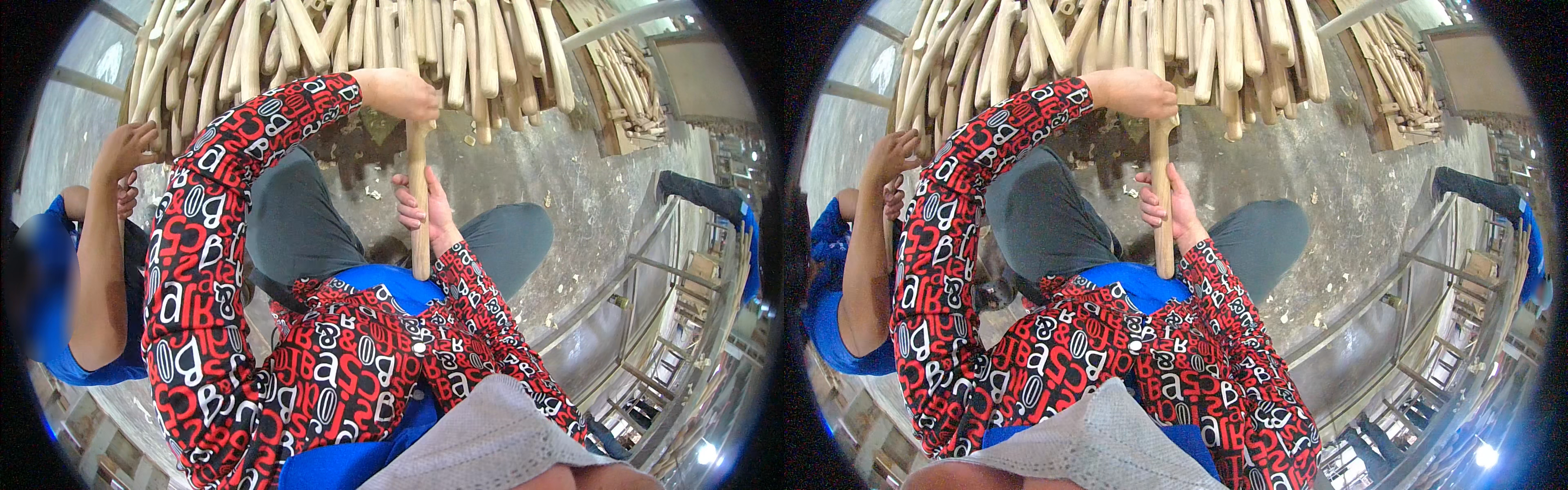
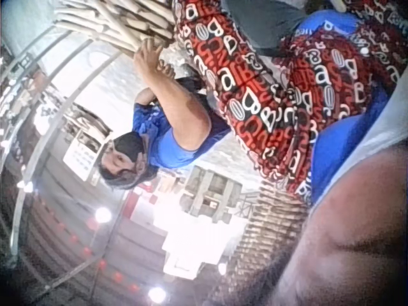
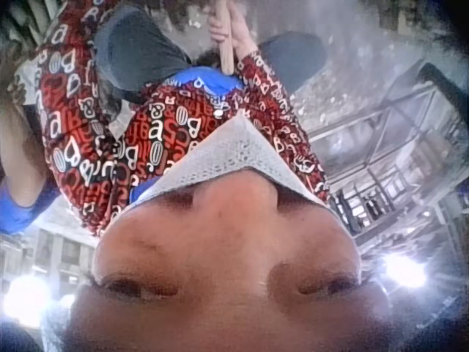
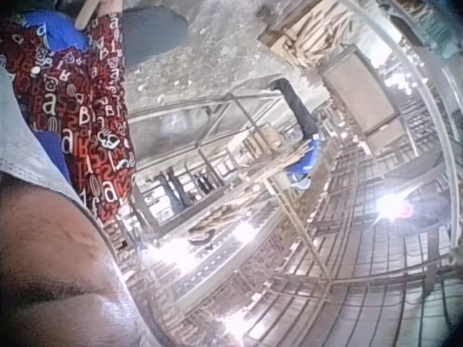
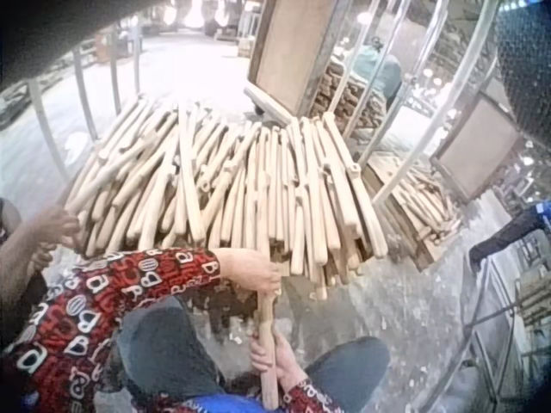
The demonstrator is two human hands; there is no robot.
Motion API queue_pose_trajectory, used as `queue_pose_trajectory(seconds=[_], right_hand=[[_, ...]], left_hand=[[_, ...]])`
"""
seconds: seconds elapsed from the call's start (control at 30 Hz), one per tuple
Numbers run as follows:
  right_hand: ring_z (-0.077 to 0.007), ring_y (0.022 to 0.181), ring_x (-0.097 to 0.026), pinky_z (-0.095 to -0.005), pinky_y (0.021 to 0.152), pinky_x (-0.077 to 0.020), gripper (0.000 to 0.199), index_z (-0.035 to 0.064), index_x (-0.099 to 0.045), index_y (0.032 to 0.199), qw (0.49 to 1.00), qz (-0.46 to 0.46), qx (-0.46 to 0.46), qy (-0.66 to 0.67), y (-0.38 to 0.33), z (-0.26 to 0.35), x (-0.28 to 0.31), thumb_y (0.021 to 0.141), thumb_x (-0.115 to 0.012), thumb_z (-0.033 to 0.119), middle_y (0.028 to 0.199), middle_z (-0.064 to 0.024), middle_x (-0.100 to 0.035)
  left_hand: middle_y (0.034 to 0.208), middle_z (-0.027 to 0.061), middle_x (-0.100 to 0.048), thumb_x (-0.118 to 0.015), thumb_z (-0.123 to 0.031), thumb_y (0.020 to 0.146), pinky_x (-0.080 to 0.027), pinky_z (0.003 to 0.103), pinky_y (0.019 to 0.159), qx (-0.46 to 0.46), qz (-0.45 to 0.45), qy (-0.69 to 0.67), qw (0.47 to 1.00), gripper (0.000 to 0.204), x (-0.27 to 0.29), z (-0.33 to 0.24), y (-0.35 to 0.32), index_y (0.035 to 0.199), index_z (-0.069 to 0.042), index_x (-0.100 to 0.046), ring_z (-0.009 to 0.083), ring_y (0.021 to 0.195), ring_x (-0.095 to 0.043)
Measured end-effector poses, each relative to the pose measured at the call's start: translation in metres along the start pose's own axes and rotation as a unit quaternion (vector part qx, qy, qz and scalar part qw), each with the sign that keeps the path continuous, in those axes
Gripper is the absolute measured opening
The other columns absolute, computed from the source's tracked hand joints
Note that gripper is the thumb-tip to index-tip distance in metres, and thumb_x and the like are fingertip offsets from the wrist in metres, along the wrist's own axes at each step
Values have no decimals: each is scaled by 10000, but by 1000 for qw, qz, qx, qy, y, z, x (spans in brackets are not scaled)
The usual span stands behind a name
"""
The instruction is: The person sits on the floor and repeatedly picks up wooden handles from a nearby pile. They rub the surface of each handle with their fingers to smooth it, then place it back on the pile. This process is repeated for multiple handles throughout the clip.
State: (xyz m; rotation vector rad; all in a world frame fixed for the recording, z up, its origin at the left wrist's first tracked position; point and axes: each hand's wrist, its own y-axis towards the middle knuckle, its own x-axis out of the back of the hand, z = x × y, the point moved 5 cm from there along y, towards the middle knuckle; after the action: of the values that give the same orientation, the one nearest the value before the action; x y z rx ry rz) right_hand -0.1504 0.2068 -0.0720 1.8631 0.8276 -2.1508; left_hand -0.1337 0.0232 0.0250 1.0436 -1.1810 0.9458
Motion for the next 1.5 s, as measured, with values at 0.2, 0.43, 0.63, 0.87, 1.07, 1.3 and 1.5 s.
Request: queue_pose_trajectory(seconds=[0.2, 0.43, 0.63, 0.87, 1.07, 1.3, 1.5], right_hand=[[-106, 426, -392, -263, 377, -360, 566, 14, -496, 1082, 999, -35, 25, 11, -6, 5, 4, 947, -365, 548, 663, -25, -425], [-137, 478, -453, -270, 455, -400, 513, 53, -514, 1006, 999, -43, 20, -8, -3, 2, 0, 953, -344, 534, 696, -48, -501], [-130, 538, -511, -294, 500, -472, 378, 80, -519, 1077, 897, -304, 79, -312, -17, 12, 19, 950, -450, 429, 761, -49, -553], [-96, 472, -412, -269, 405, -373, 413, 56, -496, 1105, 986, -114, -38, -116, -10, -3, 7, 954, -432, 435, 673, -15, -459], [-93, 466, -384, -258, 401, -350, 460, 33, -497, 1129, 998, 18, -53, 37, -10, -5, -7, 960, -407, 452, 651, -11, -409], [-95, 471, -389, -258, 399, -357, 468, 26, -496, 1139, 995, 42, -55, 66, -9, -7, -10, 962, -407, 450, 662, -13, -405], [-90, 463, -384, -252, 390, -358, 471, 26, -504, 1125, 992, 61, -64, 85, -8, -12, -14, 960, -408, 456, 661, -13, -405]], left_hand=[[818, 181, -588, -503, -147, 858, -487, 431, 697, 432, -127, -236, 861, 155, -12, 55, -53, 902, -11, -560, 357, 855, -595], [682, 153, -562, -479, -256, 916, -434, 377, 592, 450, -352, -300, 764, 270, -21, 28, -72, 928, 6, -541, 281, 608, -560], [665, 58, -518, -494, -184, 948, -448, 311, 626, 408, -249, -436, 763, 296, -15, 1, -39, 1233, -104, -495, 153, 664, -542], [647, 56, -530, -536, -197, 923, -451, 275, 676, 452, -254, -407, 752, 249, -23, 21, -60, 1143, -80, -547, 138, 650, -533], [788, 78, -542, -499, -101, 891, -447, 309, 724, 397, -195, -463, 769, 202, -26, 6, -57, 1082, -43, -527, 164, 772, -528], [921, 71, -610, -656, -156, 839, -472, 312, 810, 289, -228, -421, 829, 220, -11, -1, -50, 1048, -88, -671, 206, 901, -592], [903, 67, -606, -679, -146, 821, -475, 302, 785, 273, -230, -394, 847, 151, -9, 1, -46, 954, -77, -700, 202, 888, -599]])
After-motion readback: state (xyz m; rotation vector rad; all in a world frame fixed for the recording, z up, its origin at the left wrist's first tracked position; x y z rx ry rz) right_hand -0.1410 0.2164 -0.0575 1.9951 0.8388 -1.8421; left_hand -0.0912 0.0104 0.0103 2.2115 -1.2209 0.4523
